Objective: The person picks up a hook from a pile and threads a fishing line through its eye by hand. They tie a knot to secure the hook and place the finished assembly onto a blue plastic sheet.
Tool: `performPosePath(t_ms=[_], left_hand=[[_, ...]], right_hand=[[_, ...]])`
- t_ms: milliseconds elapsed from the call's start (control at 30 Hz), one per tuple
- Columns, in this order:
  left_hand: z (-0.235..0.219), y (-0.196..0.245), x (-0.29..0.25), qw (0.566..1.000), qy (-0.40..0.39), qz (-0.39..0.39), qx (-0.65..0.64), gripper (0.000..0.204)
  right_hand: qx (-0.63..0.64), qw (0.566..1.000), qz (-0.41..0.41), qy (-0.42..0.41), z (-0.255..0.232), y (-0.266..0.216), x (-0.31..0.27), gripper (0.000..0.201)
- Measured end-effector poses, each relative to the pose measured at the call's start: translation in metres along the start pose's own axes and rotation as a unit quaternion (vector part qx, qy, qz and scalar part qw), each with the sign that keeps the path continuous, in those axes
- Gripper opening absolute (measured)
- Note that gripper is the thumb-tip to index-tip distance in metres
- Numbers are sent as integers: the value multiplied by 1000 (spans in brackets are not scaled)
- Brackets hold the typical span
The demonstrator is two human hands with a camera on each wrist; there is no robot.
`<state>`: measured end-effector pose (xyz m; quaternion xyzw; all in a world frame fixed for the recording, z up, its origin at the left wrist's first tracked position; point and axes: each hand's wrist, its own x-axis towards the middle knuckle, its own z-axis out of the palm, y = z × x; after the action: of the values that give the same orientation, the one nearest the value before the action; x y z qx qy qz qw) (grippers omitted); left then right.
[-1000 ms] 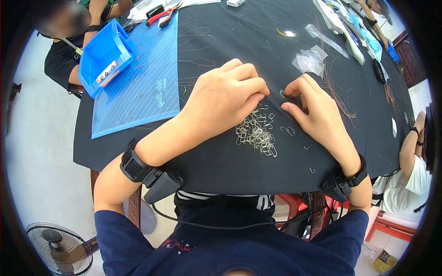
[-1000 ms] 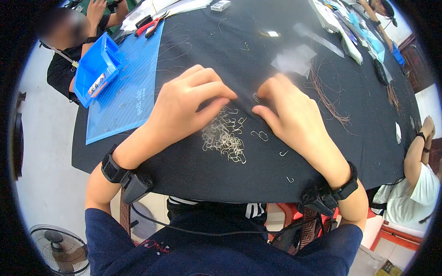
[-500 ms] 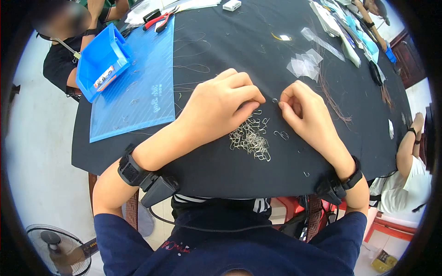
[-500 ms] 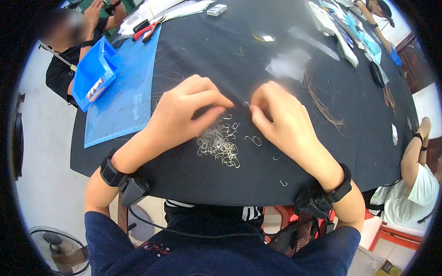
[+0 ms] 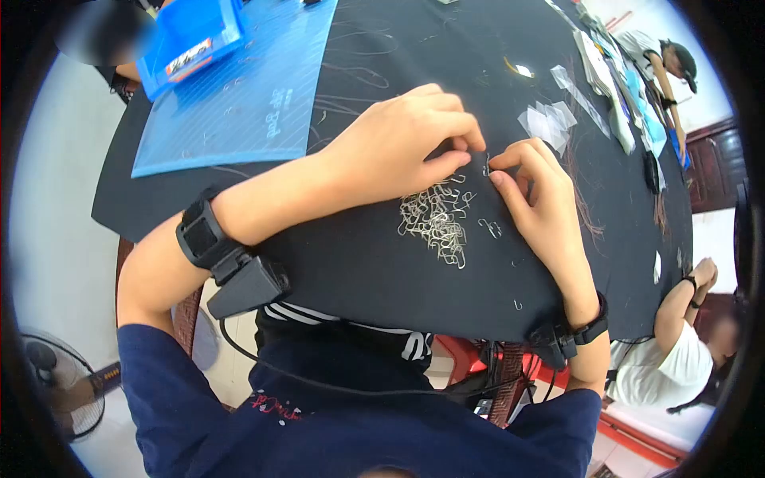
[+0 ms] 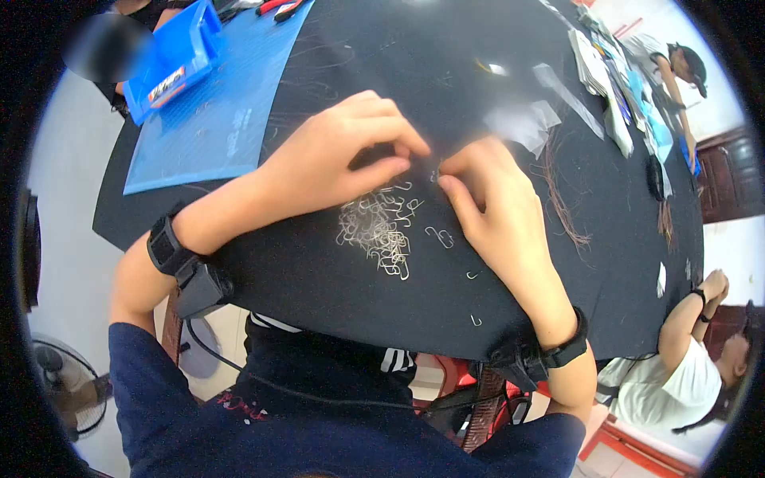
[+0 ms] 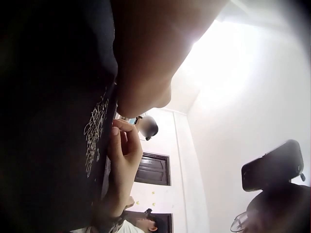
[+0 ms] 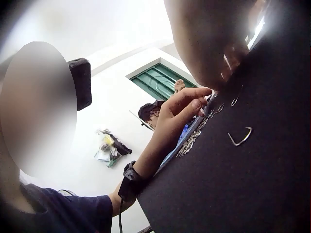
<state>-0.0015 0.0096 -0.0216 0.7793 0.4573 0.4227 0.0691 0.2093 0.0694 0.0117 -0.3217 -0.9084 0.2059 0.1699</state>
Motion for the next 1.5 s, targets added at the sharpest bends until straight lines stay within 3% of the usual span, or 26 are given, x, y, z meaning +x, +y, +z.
performPosePath(t_ms=[167,267,467,700,800,900,1167,1300,1400,1500], left_hand=[[1,-2,0,1000,-22,-14,-12,16],[1,0,1,999,-40,-14,-23,15],[3,-4,-2,999,-32,4,-29,14],[2,-3,1,999,-29,-2,-32,16],[0,1,2,999,-26,-7,-43,18],[-4,11,6,999,-10,-7,-40,19],[-5,22,11,984,85,139,74,19],[-3,23,8,992,85,71,64,14],[-8,26,7,997,77,6,15,10],[-5,27,7,997,81,-5,-18,8]], right_hand=[[21,999,-27,15,1,-3,1,25],[18,1000,-11,-18,-2,-1,1,22],[-20,998,-65,6,2,6,2,14],[6,995,-60,82,0,9,2,11],[191,978,-13,86,8,16,1,13],[297,949,103,-19,-4,1,-2,17],[382,911,139,-70,-7,-4,-5,21],[388,908,144,-68,-9,-10,-3,19],[395,912,102,-47,-5,-12,-4,18],[371,926,60,-19,-5,-13,-6,14]])
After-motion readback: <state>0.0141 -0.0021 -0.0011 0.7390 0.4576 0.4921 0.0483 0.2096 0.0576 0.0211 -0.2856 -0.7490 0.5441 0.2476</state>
